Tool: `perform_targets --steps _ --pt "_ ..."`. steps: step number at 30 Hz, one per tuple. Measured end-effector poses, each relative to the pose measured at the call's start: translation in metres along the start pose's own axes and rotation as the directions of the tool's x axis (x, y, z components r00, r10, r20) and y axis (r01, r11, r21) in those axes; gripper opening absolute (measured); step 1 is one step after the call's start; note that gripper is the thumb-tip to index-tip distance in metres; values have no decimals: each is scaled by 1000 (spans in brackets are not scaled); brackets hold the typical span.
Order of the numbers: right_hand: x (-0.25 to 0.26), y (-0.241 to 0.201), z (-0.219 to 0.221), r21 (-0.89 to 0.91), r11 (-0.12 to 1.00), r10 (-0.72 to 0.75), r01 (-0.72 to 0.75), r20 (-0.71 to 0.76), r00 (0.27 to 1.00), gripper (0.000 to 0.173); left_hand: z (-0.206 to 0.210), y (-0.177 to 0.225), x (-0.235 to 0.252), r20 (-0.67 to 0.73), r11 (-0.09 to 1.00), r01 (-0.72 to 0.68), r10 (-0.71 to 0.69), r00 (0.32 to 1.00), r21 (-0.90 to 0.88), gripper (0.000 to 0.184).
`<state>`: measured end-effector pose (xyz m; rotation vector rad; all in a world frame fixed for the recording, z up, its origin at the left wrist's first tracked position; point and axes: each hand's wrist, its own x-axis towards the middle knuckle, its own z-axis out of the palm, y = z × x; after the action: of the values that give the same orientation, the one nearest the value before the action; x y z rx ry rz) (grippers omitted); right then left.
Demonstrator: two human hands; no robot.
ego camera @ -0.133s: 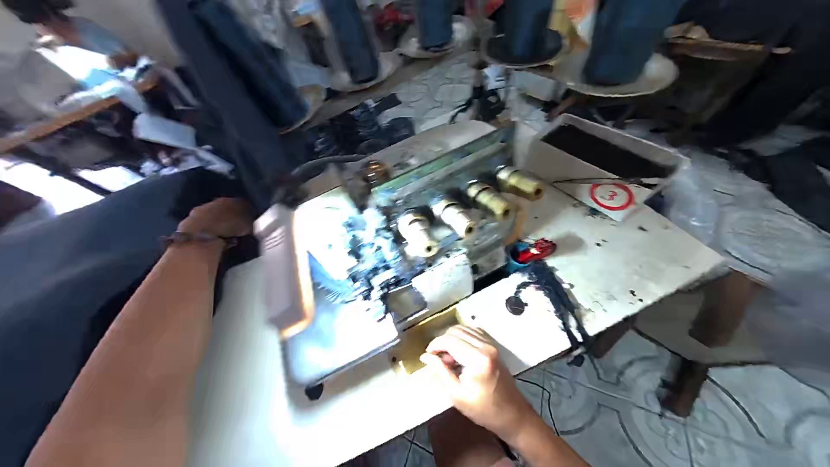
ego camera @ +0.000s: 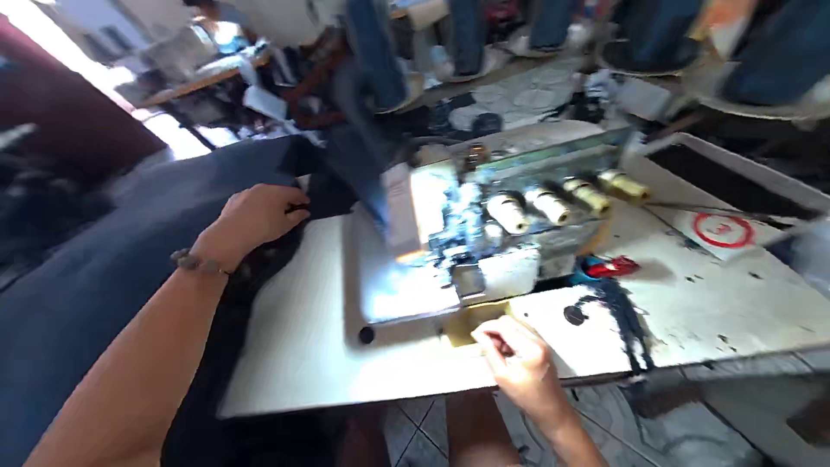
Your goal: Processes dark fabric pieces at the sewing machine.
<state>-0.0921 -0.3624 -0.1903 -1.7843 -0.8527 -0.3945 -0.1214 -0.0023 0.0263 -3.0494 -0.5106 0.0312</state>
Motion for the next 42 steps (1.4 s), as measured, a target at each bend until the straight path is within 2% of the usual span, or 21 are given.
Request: perform_targets --steps 1,3,5,8,10,13,15,21,24,26,28,29,30,32,33,34,35,37,39,40,42 --pt "0 0 1 12 1000 -4 4 10 1000 20 -2 -30 -35 -160 1000 -13 12 987 -5 25" --pt "1 0 1 27 1000 -15 14 29 999 21 -13 -65 -107 -321 998 62 -64 945 -17 20" --pt "2 -1 0 18 999 -30 29 40 999 24 -18 -87 -168 -296 974 217 -225 928 -60 24" --pt "2 -8 -2 -21 999 -32 33 52 998 28 6 -97 -228 -210 921 357 -385 899 -158 43" --pt "2 -11 -3 -61 997 -32 36 66 997 30 26 -93 -242 -265 904 368 -417 869 -218 44" --pt "1 -12 -5 -98 993 -50 58 83 995 31 47 -99 -245 -401 943 256 -324 857 -214 24" --pt "0 -13 -7 -95 994 -49 58 93 994 31 47 -105 -244 -442 949 210 -297 846 -235 21" --pt "0 -12 -10 -82 992 -83 93 111 990 32 9 -113 -243 -235 845 340 -459 857 -412 27" --pt "0 -12 -8 -102 989 -96 109 118 988 34 -1 -119 -236 -233 795 465 -573 786 -389 35" --pt "-2 -18 -6 -73 995 -64 70 90 994 32 -8 -107 -236 -266 779 456 -592 761 -431 38" --pt "-9 -42 -6 127 986 91 -108 134 987 27 -15 -72 -246 -272 806 319 -495 825 -499 38" --pt "-16 -61 -4 284 925 182 -253 253 950 28 -11 -48 -257 -270 818 246 -431 861 -521 36" --pt "-26 -81 1 418 810 230 -411 418 879 35 -1 -23 -271 -254 822 189 -372 893 -537 34" --pt "-43 -111 20 544 509 133 -667 716 685 59 25 16 -286 -185 802 102 -256 949 -588 33" --pt "-46 -121 31 537 358 69 -764 800 595 71 40 33 -295 -134 780 81 -207 969 -621 34" --pt "-47 -129 40 523 237 50 -819 835 548 80 56 50 -305 -82 751 74 -167 982 -656 35" --pt "-43 -132 46 521 141 72 -842 843 533 79 71 68 -316 -39 723 71 -134 990 -687 36" --pt "-30 -136 50 527 15 205 -850 830 518 60 98 99 -339 15 686 48 -54 998 -726 35" --pt "-18 -139 48 515 -8 445 -857 769 459 38 122 123 -361 53 648 -19 91 994 -761 32" --pt "-17 -137 45 492 -3 502 -871 754 424 33 133 131 -369 70 627 -74 202 977 -775 29" --pt "-20 -132 43 428 56 591 -902 714 375 22 150 136 -372 99 601 -207 435 895 -772 28"
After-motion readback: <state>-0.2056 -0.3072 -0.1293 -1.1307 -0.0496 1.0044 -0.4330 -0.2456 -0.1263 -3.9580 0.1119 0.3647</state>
